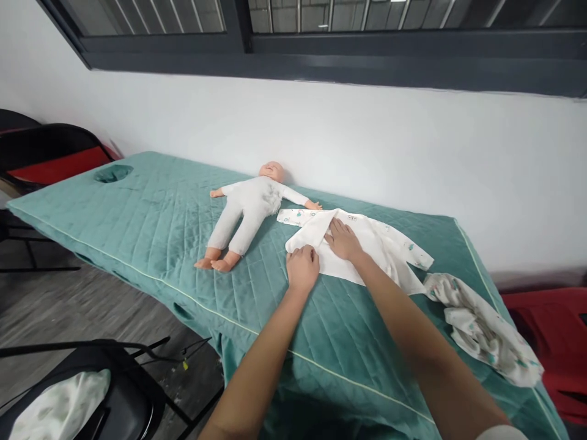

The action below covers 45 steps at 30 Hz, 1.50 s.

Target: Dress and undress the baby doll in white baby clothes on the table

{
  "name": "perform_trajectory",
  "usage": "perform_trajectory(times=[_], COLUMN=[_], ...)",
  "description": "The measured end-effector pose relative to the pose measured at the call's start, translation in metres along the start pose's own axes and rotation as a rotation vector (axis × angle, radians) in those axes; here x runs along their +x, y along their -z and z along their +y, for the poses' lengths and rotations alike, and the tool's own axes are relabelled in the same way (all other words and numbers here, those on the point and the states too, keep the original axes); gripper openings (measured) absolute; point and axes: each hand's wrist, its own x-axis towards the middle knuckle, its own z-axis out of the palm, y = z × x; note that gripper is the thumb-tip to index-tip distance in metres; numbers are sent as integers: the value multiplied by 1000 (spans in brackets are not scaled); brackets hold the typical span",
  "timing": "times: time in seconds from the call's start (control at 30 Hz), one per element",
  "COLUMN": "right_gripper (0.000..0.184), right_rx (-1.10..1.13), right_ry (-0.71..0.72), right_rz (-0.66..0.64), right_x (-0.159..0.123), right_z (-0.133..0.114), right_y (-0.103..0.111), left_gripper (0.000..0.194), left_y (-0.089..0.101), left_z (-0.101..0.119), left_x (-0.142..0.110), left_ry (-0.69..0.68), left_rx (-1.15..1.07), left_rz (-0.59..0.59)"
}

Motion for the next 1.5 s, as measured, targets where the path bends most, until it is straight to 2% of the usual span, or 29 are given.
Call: perform_trajectory(times=[0.13,0.3,0.4,0.47,0.53,0.6,0.67,0.73,0.83,0.93,0.97,1.03,1.13,1.17,1.23,1.33,1.4,1.5], right_gripper=[68,63,63,61,56,51,43,36,31,42,45,45,34,31,29,38,42,40], right_rx=[14,100,241,409,603,704,633,382,200,101,92,114,213,262,380,478,474,443], right_ry=[103,350,471,483,384,185,8,-279,-549,-739,-756,-703,-592,-602,-697,-834,-852,-855], right_rz=[-26,-86,-209,-340,-414,-329,-145,-37,10,42,47,41,62,110,293,573,637,647], right_x=[-33,-93,-125,-137,-138,-129,-116,-105,-104,-119,-124,-132,-137,-137,-134,-126,-122,-120], right_z=[-12,-30,-33,-26,-7,25,66,108,155,176,179,185,197,202,211,222,225,227], right_y=[5,11,24,41,63,86,105,115,111,91,84,72,64,63,62,59,56,50], left_gripper=[24,23,23,23,24,23,22,22,23,24,23,23,24,23,23,23,23,23], left_y=[3,6,4,2,-1,-3,-4,-5,-6,-7,-7,-8,-8,-8,-8,-8,-10,-11], left_z=[2,2,2,1,0,-1,-1,-1,-1,-2,-2,-3,-3,-3,-3,-4,-5,-6], left_x=[0,0,-1,0,0,1,1,2,3,4,4,4,4,4,4,4,4,5], left_ry=[10,-31,-77,-87,-87,-87,-80,-70,-64,-59,-56,-51,-43,-40,-34,-34,-37,-35], left_rx=[3,-18,-50,-57,-60,-64,-64,-66,-71,-73,-77,-86,-91,-89,-88,-106,-119,-124], left_rz=[-11,-14,0,9,17,19,15,12,19,18,14,9,14,14,13,17,21,16])
